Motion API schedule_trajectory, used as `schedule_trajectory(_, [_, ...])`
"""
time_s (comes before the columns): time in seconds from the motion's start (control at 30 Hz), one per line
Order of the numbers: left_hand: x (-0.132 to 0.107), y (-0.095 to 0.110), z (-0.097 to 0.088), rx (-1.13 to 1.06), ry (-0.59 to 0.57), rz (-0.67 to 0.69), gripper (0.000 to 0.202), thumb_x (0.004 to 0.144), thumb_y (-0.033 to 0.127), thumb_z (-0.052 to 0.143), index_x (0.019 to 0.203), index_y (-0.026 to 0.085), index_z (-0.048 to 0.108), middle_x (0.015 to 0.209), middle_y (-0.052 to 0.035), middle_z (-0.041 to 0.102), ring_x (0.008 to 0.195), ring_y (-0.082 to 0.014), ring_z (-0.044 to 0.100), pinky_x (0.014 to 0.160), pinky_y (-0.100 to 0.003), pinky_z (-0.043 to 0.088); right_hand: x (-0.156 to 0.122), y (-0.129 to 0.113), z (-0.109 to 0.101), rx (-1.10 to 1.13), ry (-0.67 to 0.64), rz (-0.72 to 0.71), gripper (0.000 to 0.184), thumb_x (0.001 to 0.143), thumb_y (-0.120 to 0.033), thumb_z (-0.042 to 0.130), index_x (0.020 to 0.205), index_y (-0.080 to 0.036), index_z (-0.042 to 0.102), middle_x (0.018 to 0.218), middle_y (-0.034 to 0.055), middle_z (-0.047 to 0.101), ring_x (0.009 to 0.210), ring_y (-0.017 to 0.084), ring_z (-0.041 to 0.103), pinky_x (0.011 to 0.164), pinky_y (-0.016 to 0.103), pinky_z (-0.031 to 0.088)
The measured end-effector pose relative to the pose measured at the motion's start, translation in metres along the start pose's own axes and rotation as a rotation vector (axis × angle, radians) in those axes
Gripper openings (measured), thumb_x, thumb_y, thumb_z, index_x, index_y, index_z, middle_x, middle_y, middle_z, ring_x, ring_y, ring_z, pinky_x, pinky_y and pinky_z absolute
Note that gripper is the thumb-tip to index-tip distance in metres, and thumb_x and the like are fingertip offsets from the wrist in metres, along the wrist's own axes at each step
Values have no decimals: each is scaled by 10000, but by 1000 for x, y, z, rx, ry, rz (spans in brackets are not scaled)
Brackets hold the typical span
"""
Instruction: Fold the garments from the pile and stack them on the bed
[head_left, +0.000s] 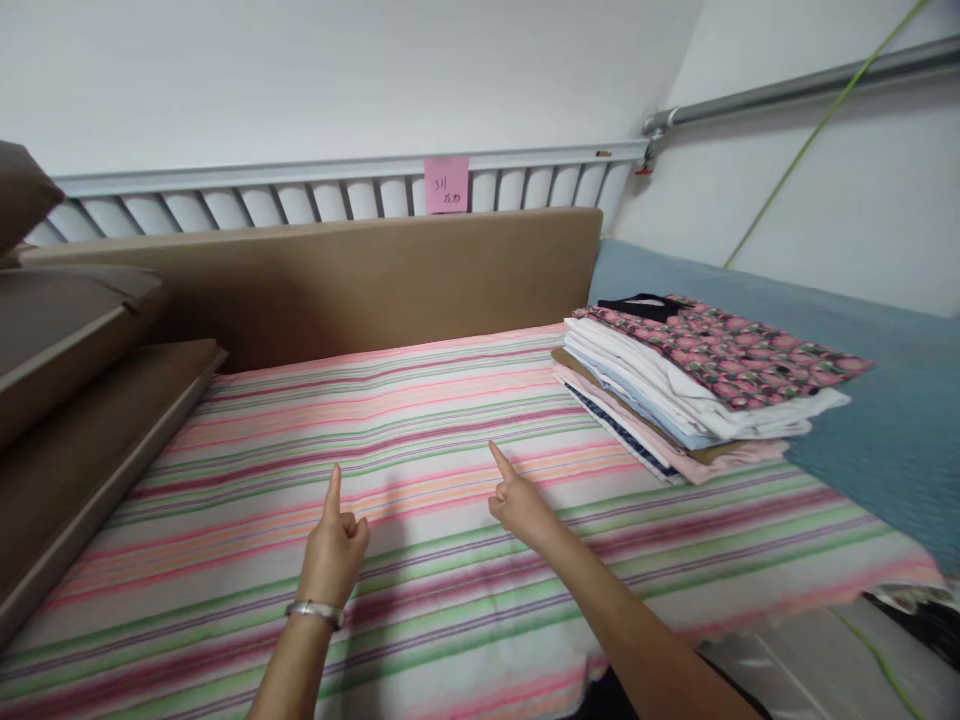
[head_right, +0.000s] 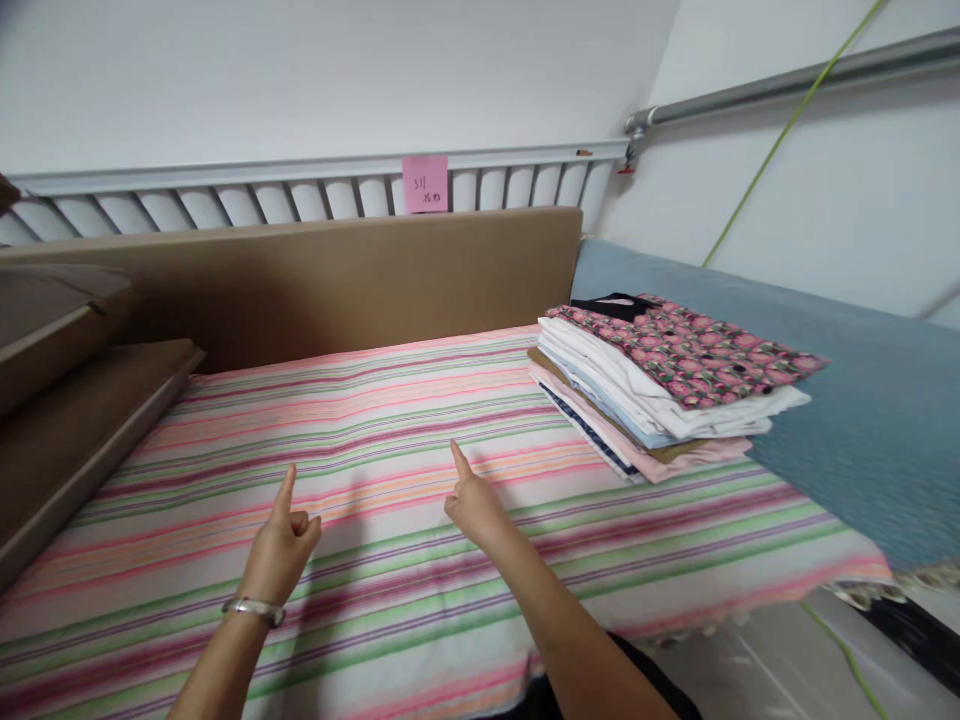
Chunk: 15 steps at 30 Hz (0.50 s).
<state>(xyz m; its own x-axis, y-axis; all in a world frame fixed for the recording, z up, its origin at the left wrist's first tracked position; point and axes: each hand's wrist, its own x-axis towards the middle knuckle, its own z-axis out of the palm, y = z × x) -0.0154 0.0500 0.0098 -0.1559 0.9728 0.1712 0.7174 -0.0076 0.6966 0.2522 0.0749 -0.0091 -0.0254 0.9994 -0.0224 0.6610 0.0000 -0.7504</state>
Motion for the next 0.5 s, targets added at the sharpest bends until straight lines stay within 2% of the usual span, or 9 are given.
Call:
schedule_trajectory(0.27, [1,-2,-1,45,-41,-31,787,759,306,400,1450,80,97,441,125,284,426,-130,364,505,-236,273,1,2,5,-34,20,-26,879,681,-53,445,1482,-161,101,406,-127,321,400,99,319,431,209,208])
schedule_trajectory(0.5, [-2,-5,-5,68,-59,-31,791,772,320,392,1455,97,61,449,121,304,437,-135,394,520,-237,316,2,3,6,-42,10,-20,890,671,-52,446,1483,-157,98,403,-125,328,395,104,332,425,211,218])
